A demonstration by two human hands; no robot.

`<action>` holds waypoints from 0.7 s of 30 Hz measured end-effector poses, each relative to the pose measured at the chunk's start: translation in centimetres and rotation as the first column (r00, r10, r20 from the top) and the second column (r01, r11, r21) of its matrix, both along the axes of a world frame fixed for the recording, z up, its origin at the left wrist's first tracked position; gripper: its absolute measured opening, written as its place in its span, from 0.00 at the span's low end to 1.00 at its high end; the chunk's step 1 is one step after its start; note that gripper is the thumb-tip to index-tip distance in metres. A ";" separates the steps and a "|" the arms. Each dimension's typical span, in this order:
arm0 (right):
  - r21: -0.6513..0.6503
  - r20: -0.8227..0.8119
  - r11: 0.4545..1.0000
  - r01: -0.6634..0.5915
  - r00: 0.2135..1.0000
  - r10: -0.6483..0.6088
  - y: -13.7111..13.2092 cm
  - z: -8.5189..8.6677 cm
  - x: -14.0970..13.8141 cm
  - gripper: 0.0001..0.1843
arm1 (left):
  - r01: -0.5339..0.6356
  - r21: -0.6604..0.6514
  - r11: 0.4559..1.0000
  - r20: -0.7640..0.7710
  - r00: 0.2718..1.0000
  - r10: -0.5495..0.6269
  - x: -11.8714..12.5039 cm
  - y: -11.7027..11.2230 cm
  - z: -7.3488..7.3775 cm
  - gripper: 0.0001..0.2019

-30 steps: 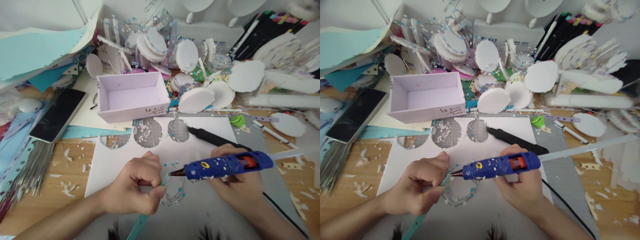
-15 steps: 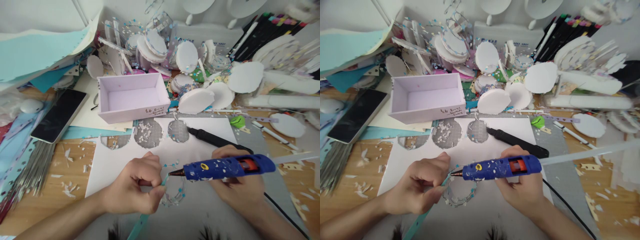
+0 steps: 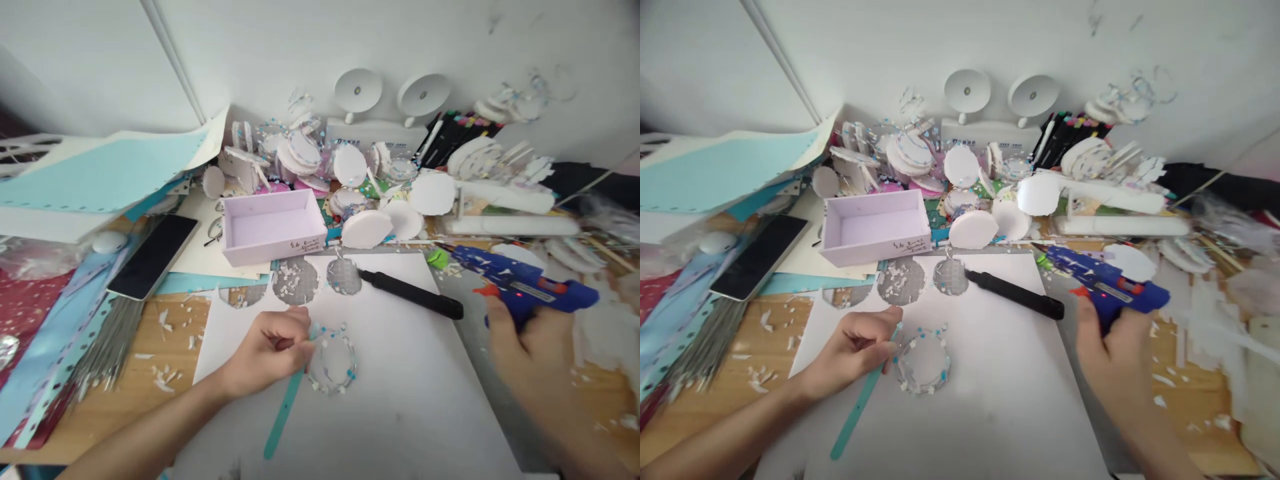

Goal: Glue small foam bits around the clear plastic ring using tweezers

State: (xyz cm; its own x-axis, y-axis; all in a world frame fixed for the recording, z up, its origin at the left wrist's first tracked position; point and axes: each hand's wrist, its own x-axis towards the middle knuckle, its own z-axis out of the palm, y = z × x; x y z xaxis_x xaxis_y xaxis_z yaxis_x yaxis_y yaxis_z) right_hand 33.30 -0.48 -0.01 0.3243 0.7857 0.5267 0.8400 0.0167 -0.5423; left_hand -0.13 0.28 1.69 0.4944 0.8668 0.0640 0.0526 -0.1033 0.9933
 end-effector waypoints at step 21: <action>-0.025 0.463 0.860 -0.510 0.756 0.463 -7.2 3.8 -5.6 0.10 | -0.309 -0.184 0.933 -0.102 0.950 0.294 2.4 -3.3 2.8 0.16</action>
State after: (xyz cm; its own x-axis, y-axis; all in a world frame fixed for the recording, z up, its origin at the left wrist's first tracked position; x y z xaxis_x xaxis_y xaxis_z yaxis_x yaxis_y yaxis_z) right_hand 27.66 -7.66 3.77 -0.3718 0.7110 0.5969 0.8487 0.5208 -0.0917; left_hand 2.23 -3.05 4.53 0.2049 0.9677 -0.1471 0.1226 0.1237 0.9847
